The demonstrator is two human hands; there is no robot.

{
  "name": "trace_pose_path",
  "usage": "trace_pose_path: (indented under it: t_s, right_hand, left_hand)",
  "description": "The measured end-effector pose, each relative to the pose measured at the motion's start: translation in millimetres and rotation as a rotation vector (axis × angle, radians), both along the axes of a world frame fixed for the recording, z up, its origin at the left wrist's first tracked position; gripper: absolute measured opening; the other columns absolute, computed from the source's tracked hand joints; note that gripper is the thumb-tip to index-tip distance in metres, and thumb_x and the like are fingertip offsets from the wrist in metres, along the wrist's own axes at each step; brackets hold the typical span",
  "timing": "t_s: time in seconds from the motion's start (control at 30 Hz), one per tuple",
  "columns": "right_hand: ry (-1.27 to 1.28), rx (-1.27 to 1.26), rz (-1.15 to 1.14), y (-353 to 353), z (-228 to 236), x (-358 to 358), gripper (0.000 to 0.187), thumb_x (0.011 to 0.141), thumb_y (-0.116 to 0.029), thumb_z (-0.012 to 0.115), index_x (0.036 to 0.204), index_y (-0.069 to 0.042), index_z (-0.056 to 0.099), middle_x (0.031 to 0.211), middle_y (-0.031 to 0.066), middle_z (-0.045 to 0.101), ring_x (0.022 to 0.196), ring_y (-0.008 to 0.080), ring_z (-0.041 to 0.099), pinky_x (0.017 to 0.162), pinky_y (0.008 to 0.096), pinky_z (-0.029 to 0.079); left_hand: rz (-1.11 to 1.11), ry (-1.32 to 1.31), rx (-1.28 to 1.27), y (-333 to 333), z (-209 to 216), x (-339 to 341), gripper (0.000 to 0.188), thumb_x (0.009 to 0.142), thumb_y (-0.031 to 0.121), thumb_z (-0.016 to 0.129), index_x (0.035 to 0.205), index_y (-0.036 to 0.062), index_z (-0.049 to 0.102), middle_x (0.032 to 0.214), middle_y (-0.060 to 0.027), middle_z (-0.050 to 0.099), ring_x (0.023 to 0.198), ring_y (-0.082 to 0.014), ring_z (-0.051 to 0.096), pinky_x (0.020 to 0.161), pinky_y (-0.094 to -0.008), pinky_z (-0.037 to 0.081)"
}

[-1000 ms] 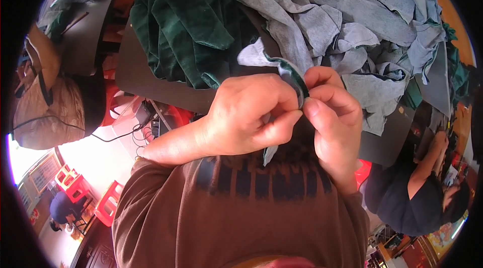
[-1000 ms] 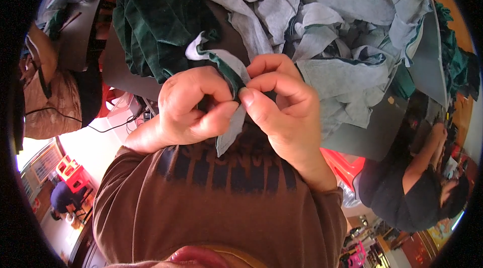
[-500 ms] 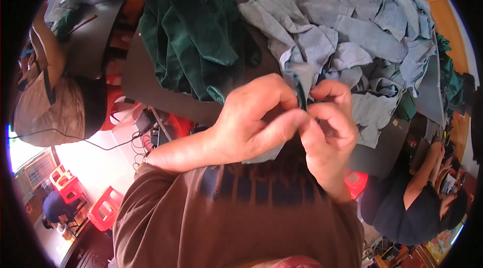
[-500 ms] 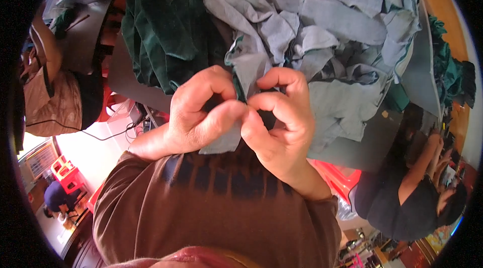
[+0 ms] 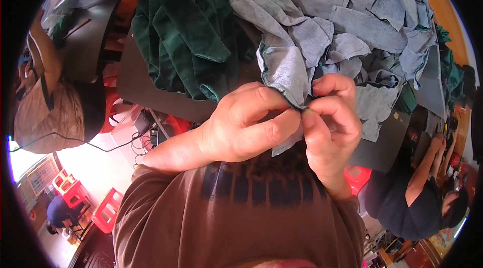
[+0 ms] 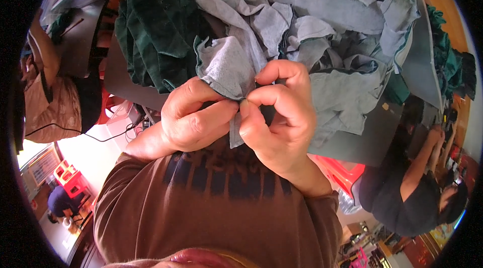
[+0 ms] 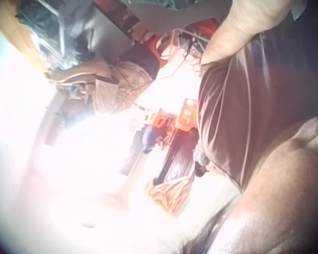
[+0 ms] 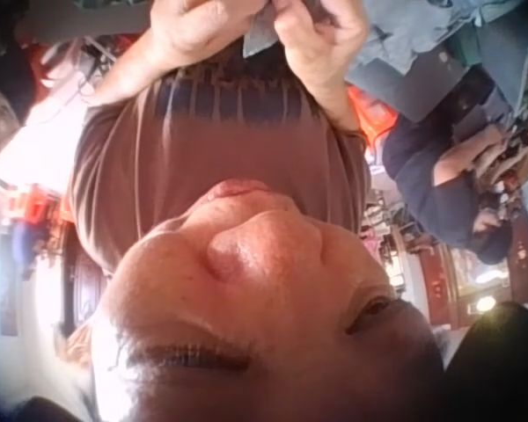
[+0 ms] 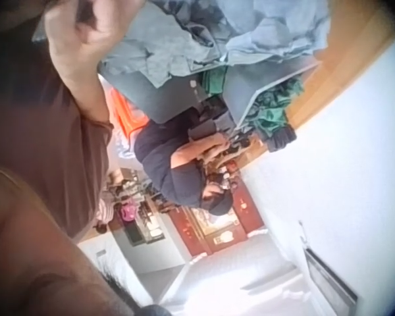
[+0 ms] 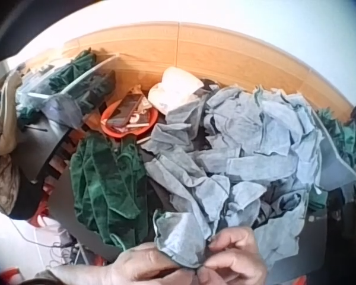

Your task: The recorder is turning small pieces of sewn fabric inside out to prepare them for further manufacturing steps.

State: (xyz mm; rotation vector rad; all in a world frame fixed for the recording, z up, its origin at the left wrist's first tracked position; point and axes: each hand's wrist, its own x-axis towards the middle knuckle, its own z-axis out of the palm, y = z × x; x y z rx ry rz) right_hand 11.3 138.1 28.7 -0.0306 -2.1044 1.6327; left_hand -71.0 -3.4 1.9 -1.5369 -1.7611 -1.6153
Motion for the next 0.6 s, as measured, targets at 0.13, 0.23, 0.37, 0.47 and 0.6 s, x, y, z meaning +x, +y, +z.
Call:
trace_pose_path:
  t_s: [0.13,0.23,0.37,0.47,0.6]
  right_hand:
    - [0.253,0.669,-0.164,3,8,-7,0.014,0.062,-0.004,0.065,0.074,-0.005,0.056,0.085,0.0066,0.051,0.075,0.0247,0.050,0.065,0.0349,0.040]
    - [0.511,0.837,-0.196,8,-1,-15,0.018,0.061,0.000,0.062,0.077,-0.004,0.056,0.087,0.0062,0.053,0.075,0.0242,0.052,0.062,0.0377,0.041]
    - [0.507,0.955,-0.247,6,-1,-12,0.015,0.062,-0.001,0.062,0.076,-0.004,0.056,0.086,0.0059,0.053,0.075,0.0244,0.053,0.066,0.0389,0.042]
    - [0.480,0.975,-0.188,1,2,-8,0.011,0.065,-0.005,0.062,0.074,-0.006,0.057,0.085,0.0052,0.054,0.077,0.0242,0.054,0.072,0.0404,0.043]
    - [0.373,0.790,-0.077,1,8,-8,0.008,0.068,-0.010,0.063,0.074,-0.008,0.058,0.087,0.0057,0.053,0.081,0.0241,0.053,0.075,0.0412,0.042]
  left_hand:
    - [0.083,0.148,-0.100,-3,0,-2,0.031,0.062,0.007,0.067,0.091,0.0015,0.057,0.084,-0.0079,0.055,0.063,-0.0209,0.054,0.050,-0.0298,0.043]
    - [0.122,0.103,-0.137,0,2,2,0.028,0.061,-0.001,0.065,0.089,0.0004,0.059,0.080,-0.0102,0.056,0.061,-0.0217,0.055,0.049,-0.0298,0.045]
    - [0.039,-0.284,-0.187,-1,6,11,0.024,0.070,-0.005,0.062,0.093,0.0003,0.058,0.081,-0.0094,0.054,0.063,-0.0232,0.054,0.056,-0.0303,0.045]
    - [-0.340,-0.788,-0.267,-9,5,12,0.023,0.076,-0.009,0.056,0.097,-0.0007,0.058,0.081,-0.0090,0.055,0.067,-0.0195,0.055,0.062,-0.0269,0.045]
    - [-0.550,-1.222,-0.355,-25,19,8,0.032,0.081,-0.004,0.054,0.113,0.0003,0.056,0.100,-0.0062,0.059,0.093,-0.0136,0.055,0.082,-0.0261,0.042]
